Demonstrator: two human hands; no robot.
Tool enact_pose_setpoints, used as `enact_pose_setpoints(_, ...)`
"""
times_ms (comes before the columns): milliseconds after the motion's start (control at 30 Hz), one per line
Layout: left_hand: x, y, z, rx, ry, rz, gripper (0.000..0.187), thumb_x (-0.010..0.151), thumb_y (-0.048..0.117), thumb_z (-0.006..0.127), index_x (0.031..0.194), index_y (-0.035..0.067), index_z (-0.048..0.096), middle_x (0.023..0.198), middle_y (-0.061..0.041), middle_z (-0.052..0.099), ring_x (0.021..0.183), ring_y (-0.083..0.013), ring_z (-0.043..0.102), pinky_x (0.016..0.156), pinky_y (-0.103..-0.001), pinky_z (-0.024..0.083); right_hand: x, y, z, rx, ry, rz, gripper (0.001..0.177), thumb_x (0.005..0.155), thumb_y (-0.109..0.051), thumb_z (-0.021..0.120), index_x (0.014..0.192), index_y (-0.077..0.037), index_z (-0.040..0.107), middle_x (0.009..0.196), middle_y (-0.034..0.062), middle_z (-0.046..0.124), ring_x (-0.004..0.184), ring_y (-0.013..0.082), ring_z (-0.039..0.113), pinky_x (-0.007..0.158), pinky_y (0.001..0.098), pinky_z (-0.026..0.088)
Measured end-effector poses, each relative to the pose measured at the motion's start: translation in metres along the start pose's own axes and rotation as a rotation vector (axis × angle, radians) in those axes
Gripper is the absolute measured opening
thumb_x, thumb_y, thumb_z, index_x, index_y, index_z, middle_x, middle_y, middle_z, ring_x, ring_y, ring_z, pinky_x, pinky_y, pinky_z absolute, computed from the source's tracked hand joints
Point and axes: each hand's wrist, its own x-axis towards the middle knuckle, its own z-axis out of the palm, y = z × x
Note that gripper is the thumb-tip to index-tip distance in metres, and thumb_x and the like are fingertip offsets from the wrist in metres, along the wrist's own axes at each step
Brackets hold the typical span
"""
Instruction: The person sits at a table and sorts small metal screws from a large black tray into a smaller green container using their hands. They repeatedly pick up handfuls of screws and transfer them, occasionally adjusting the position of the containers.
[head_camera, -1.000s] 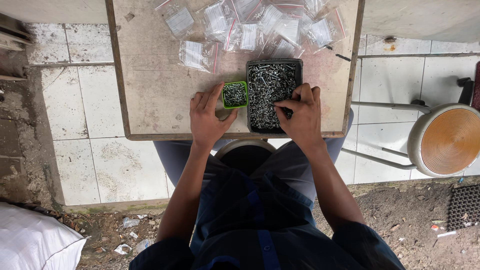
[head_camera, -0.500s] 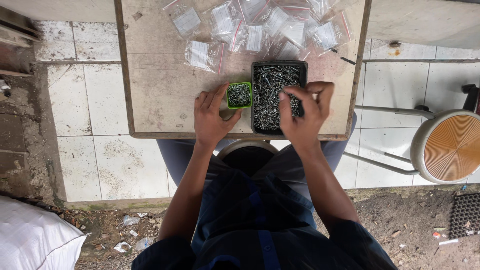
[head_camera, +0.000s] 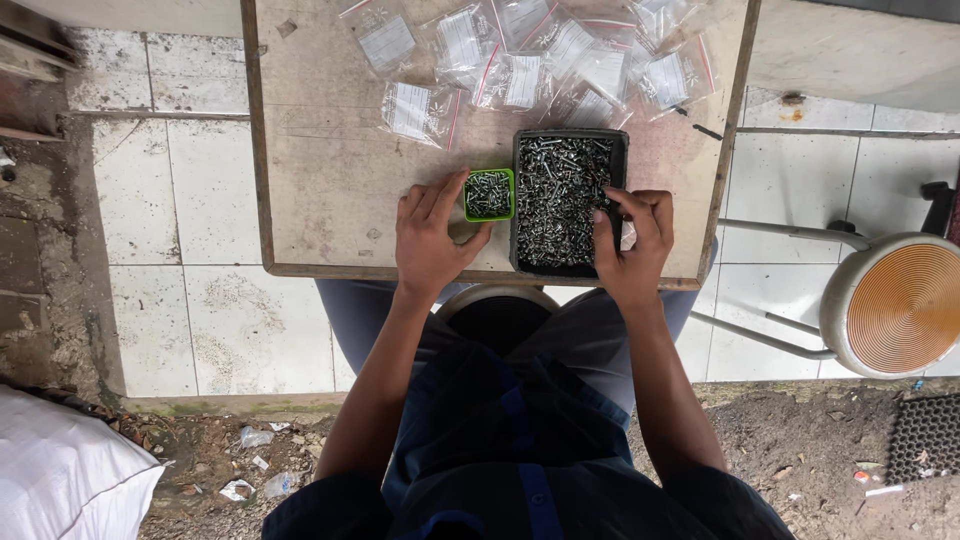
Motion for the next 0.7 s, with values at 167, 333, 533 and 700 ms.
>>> enact_pose_setpoints(167,0.0,-0.001,0.001,0.004,0.007,0.003,0.072,0.083,0.035,0.095,0.147,0.017,0.067,0.127,-0.005,0.074,0.101,-0.0235,0.066,0.081,-0.042,0.05,-0.003,0.001,0.003,0.014,0.006,0.022,0.024,0.109,-0.002,0.069,0.133,-0.006,0.068,0.106,0.0064,0.044,0.095,0.0264,0.059,0.085,0.0455,0.054)
enact_pose_setpoints(333,0.001,0.0,0.001,-0.005,0.004,0.001,0.073,0.081,0.034,0.096,0.146,0.017,0.068,0.127,-0.004,0.075,0.099,-0.0232,0.066,0.081,-0.041,0.049,-0.005,0.008,0.001,-0.075,-0.032,-0.042,0.024,0.103,-0.002,0.076,0.127,-0.009,0.075,0.104,0.0058,0.044,0.087,0.0234,0.055,0.078,0.0429,0.052)
enact_pose_setpoints(533,0.002,0.0,0.0,-0.008,0.01,0.004,0.073,0.081,0.032,0.096,0.146,0.016,0.068,0.126,-0.006,0.076,0.098,-0.0244,0.067,0.081,-0.041,0.049,0.01,-0.021,-0.01,-0.179,-0.251,-0.142,0.008,0.104,-0.003,0.078,0.109,-0.009,0.076,0.107,0.0049,0.054,0.104,0.0273,0.048,0.077,0.0414,0.047)
enact_pose_setpoints(700,0.003,0.004,-0.002,-0.013,-0.007,-0.004,0.069,0.085,0.031,0.094,0.147,0.015,0.067,0.128,-0.007,0.075,0.101,-0.0242,0.067,0.083,-0.041,0.049,0.008,-0.02,-0.007,-0.29,-0.3,-0.1,0.012,0.098,-0.005,0.081,0.102,-0.015,0.079,0.107,-0.0009,0.054,0.108,0.0263,0.044,0.078,0.0384,0.046)
